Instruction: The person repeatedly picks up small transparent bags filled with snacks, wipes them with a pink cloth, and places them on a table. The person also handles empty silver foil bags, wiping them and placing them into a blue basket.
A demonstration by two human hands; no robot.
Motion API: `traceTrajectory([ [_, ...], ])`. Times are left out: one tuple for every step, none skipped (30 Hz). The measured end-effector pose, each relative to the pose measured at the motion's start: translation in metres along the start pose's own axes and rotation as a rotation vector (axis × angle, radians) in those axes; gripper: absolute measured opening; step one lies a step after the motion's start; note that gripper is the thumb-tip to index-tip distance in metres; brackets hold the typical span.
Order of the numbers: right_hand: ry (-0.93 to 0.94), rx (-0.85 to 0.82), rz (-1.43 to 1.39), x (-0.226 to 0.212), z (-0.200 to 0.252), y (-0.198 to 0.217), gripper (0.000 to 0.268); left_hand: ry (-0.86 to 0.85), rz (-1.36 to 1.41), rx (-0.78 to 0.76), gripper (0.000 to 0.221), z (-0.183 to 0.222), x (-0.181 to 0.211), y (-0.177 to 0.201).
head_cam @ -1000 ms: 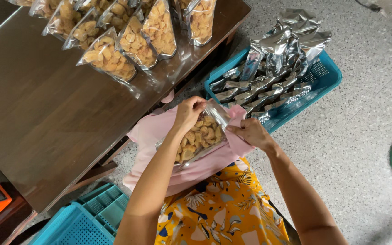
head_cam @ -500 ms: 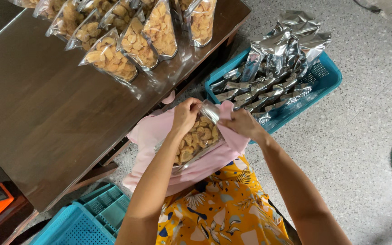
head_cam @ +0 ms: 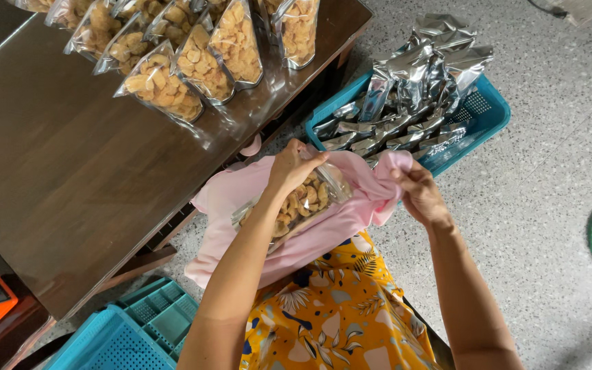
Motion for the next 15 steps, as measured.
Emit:
traceTrajectory([
  [0.010,0.007,0.138,-0.001,-0.002,-0.006,0.026,0.066,0.019,-0.031,0.083,0.002,-0.002,0.000],
  [0.020,0.013,0.275,-0.003,-0.004,-0.012,0.028,0.131,0.038,-0.062,0.082,0.003,-0.005,0.000],
  [0.031,0.021,0.413,-0.004,-0.006,-0.019,0.031,0.069,0.037,-0.040,0.079,0.004,-0.003,0.002],
  [0.048,-0.006,0.464,-0.006,-0.008,-0.027,0.033,0.007,0.035,-0.019,0.077,0.005,-0.003,0.003],
  [0.065,-0.031,0.514,-0.007,-0.010,-0.034,0.036,-0.055,0.033,0.002,0.074,0.005,-0.002,0.004],
  [0.083,-0.057,0.565,-0.008,-0.013,-0.041,0.038,-0.059,0.041,0.010,0.074,0.005,-0.004,0.004],
  [0.288,-0.124,0.690,-0.016,-0.016,-0.054,0.032,-0.064,0.048,0.016,0.073,0.005,-0.005,0.004],
  [0.495,-0.194,0.811,-0.022,-0.019,-0.067,0.026,-0.068,0.056,0.022,0.072,0.006,-0.005,0.004],
  [0.703,-0.267,0.930,-0.025,-0.018,-0.081,0.020,-0.052,0.071,0.001,0.068,0.006,-0.004,0.004],
  [0.598,-0.200,0.996,-0.018,-0.022,-0.086,0.021,-0.037,0.085,-0.019,0.064,0.007,-0.001,0.003],
  [0.490,-0.133,1.059,-0.010,-0.026,-0.091,0.023,-0.021,0.099,-0.040,0.061,0.009,0.002,0.003],
  [0.381,-0.066,1.118,-0.002,-0.029,-0.095,0.026,-0.013,0.089,-0.011,0.056,0.011,0.006,0.004],
  [0.438,-0.014,1.303,-0.001,-0.031,-0.104,0.028,-0.006,0.078,0.019,0.051,0.014,0.010,0.005],
  [0.495,0.041,1.487,0.000,-0.033,-0.113,0.031,0.001,0.068,0.049,0.047,0.016,0.014,0.006],
  [0.551,0.098,1.671,0.000,-0.035,-0.120,0.033,-0.015,0.053,0.069,0.043,0.018,0.019,0.006],
])
Point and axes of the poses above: each hand's wrist, its own z-axis away from the middle knuckle, its own y-axis out of the back of the hand, x = y × z, the point moved 5 cm from there along -z, towards the middle knuckle, and after that the axes turned 5 degrees about z, right-handed, at the moved point
